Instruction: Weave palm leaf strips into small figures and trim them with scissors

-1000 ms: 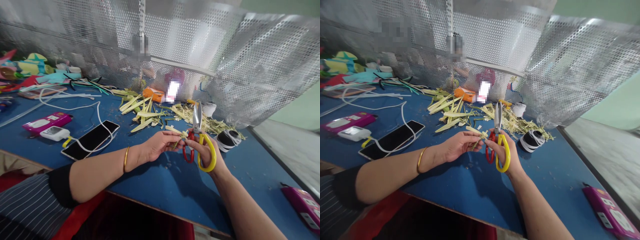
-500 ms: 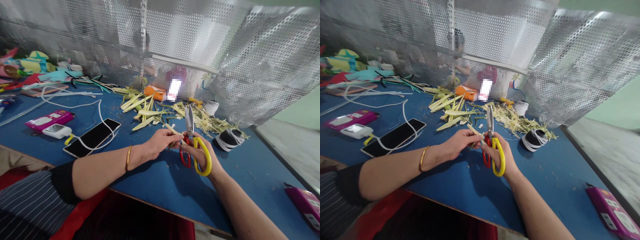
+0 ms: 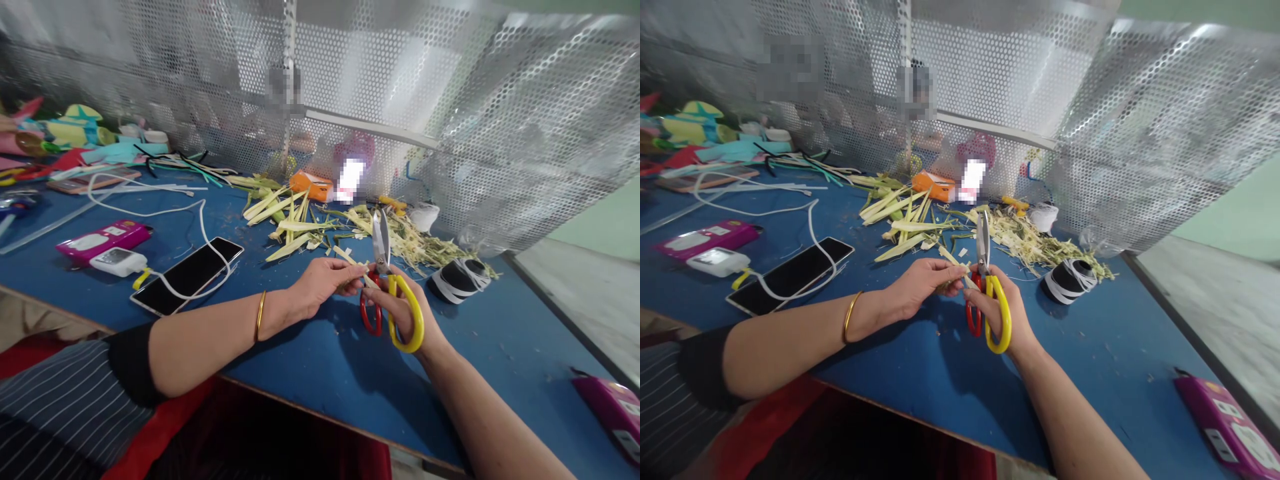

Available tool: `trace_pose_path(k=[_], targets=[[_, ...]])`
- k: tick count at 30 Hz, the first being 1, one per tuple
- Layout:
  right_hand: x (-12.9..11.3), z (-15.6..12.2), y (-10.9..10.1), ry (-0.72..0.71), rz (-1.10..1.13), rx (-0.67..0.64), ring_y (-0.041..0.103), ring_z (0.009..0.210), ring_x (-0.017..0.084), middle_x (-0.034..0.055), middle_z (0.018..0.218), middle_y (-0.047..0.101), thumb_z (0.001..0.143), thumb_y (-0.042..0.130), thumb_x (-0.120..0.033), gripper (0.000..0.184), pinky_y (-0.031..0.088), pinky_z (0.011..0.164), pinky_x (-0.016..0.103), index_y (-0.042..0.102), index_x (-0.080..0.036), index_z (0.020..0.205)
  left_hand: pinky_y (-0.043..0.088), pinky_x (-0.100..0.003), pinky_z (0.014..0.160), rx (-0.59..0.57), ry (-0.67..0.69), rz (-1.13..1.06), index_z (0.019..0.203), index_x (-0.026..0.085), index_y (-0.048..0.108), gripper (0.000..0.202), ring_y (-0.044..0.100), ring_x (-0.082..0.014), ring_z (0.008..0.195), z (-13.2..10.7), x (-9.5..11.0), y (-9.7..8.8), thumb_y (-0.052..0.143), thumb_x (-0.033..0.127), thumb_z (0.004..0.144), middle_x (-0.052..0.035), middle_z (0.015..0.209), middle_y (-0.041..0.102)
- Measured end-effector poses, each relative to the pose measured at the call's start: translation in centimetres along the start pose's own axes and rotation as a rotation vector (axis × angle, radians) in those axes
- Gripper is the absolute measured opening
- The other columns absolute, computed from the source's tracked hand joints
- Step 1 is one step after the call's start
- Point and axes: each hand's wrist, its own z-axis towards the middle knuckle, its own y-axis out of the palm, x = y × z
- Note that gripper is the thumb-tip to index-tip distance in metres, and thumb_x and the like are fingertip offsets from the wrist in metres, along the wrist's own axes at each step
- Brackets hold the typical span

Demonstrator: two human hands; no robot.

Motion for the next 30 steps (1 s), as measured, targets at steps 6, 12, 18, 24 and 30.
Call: trace_pose_path(k=[6, 12, 18, 24, 30], targets=[[-1.3, 0.2, -0.5, 0.077, 0.059, 0.109, 0.058, 0.055, 0.015, -0.0021, 0.065, 0.062, 0.067, 0.078, -0.051, 0.049, 0.048, 0.052, 0.028, 0.063, -0.023, 0.103, 0.048, -0.025, 0.065, -0.019, -0.054, -0.069, 0.079, 0.014, 0.071, 0.019, 0.060, -0.0086, 0.063, 0.6, 0.6, -0.9, 0.079, 0.030, 0.072, -0.0040, 0.078, 0.070], [-2.3, -0.2, -1.8, 0.005, -0.159, -0.023, 0.060, 0.061, 0.017, 0.0024, 0.075, 0.061, 0.073, 0.066, -0.064, 0.065, 0.046, 0.045, 0.025, 0.058, -0.017, 0.117, 0.050, -0.025, 0.067, 0.075, 0.014, -0.251, 0.077, 0.013, 0.071, 0.009, 0.062, -0.0099, 0.067, 1.3, 1.8, -2.0, 0.072, 0.022, 0.078, -0.0040, 0.080, 0.069], [-2.0, -0.4, -2.2, -0.085, -0.311, -0.257, 0.046, 0.054, 0.012, -0.0012, 0.067, 0.051, 0.080, 0.059, -0.063, 0.061, 0.037, 0.042, 0.022, 0.057, -0.014, 0.118, 0.048, -0.024, 0.066, 0.190, 0.084, -0.390, 0.076, 0.014, 0.071, 0.010, 0.062, -0.0099, 0.069, 2.1, 2.5, -3.0, 0.070, 0.023, 0.079, -0.0038, 0.080, 0.069], [-1.6, -0.4, -1.9, -0.009, -0.429, -0.297, 0.045, 0.053, 0.011, -0.0030, 0.064, 0.045, 0.081, 0.058, -0.063, 0.057, 0.032, 0.041, 0.021, 0.057, -0.015, 0.112, 0.046, -0.024, 0.065, 0.271, 0.206, -0.385, 0.073, 0.014, 0.071, 0.010, 0.062, -0.0098, 0.067, 2.0, 3.0, -3.1, 0.071, 0.024, 0.076, -0.0030, 0.076, 0.069], [-1.9, -0.4, -1.4, 0.054, -0.478, -0.237, 0.039, 0.044, 0.010, -0.0043, 0.057, 0.048, 0.079, 0.057, -0.065, 0.059, 0.029, 0.039, 0.022, 0.058, -0.015, 0.111, 0.046, -0.026, 0.069, 0.243, 0.214, -0.318, 0.073, 0.014, 0.072, 0.012, 0.063, -0.0114, 0.070, 1.6, 2.7, -2.5, 0.072, 0.026, 0.074, -0.0039, 0.076, 0.070]])
